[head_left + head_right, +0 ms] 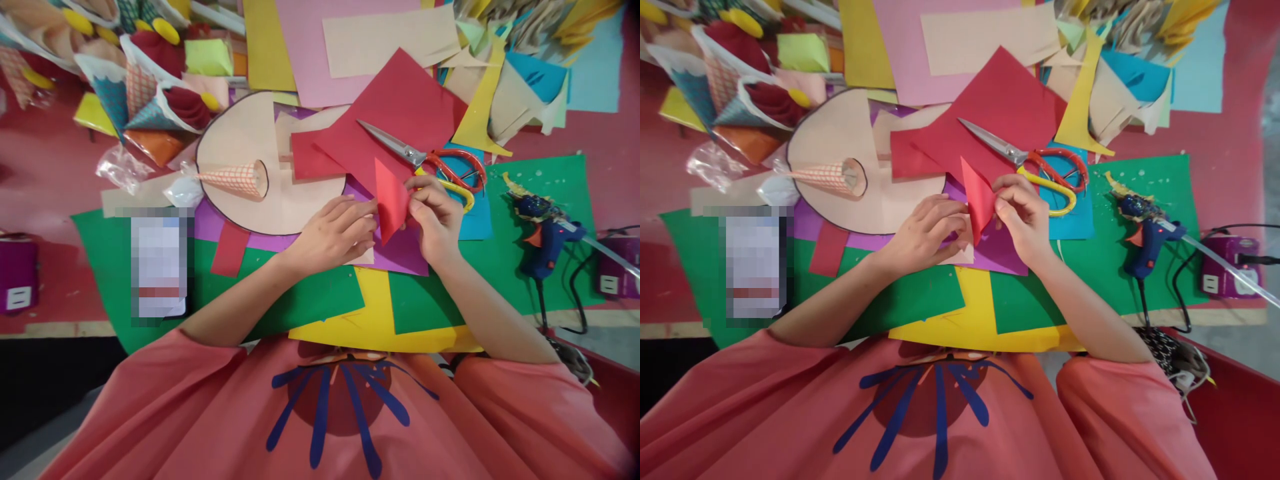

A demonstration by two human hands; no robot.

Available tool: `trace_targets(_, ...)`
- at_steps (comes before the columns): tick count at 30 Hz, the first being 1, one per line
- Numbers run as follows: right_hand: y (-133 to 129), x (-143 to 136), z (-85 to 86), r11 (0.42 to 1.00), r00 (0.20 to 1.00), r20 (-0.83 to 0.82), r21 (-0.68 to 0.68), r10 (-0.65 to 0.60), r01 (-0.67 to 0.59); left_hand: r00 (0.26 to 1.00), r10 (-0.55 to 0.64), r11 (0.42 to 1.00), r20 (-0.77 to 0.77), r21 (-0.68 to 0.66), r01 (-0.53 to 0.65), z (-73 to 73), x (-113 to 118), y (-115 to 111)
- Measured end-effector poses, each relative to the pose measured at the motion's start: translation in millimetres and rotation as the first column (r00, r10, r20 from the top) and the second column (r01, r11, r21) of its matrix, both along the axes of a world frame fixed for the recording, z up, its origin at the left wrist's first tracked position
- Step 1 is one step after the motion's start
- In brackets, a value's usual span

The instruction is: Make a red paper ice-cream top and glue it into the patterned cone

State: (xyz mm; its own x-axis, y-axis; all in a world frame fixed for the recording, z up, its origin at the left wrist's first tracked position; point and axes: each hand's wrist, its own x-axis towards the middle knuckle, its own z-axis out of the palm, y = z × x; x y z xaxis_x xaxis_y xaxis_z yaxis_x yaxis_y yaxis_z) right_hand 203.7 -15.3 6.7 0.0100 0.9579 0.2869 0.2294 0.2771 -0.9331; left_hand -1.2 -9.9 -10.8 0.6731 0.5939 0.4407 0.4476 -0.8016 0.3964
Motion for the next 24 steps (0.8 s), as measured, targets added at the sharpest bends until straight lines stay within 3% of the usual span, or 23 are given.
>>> trace_targets(6,-1,-2,2.5,0.992,0.991,-0.090,-0.067,0.101,-0.107,1.000,0.000,0.995,-0.015,0.096,0.002,3.4,-1,1)
trace_targets(10,-5,-7,6.5,0.979,0.980,-0.008,-0.033,0.201,-0.201,1.000,-0.005,0.999,0.021,-0.045,0.006,4.1,-3,0)
trace_targets(16,-8,-12,9.1,0.951,0.946,0.098,-0.035,0.309,-0.307,0.984,0.060,0.984,0.169,-0.177,-0.029,-7.2,-4,-4)
trace_targets(20,-6,-12,8.0,0.925,0.928,0.018,-0.088,0.373,-0.370,0.958,0.127,0.963,0.258,-0.262,-0.057,-12.7,-3,-6)
trace_targets(24,-4,-11,4.1,0.884,0.892,-0.139,-0.139,0.429,-0.447,0.936,0.169,0.916,0.310,-0.399,-0.034,-8.3,-1,-7)
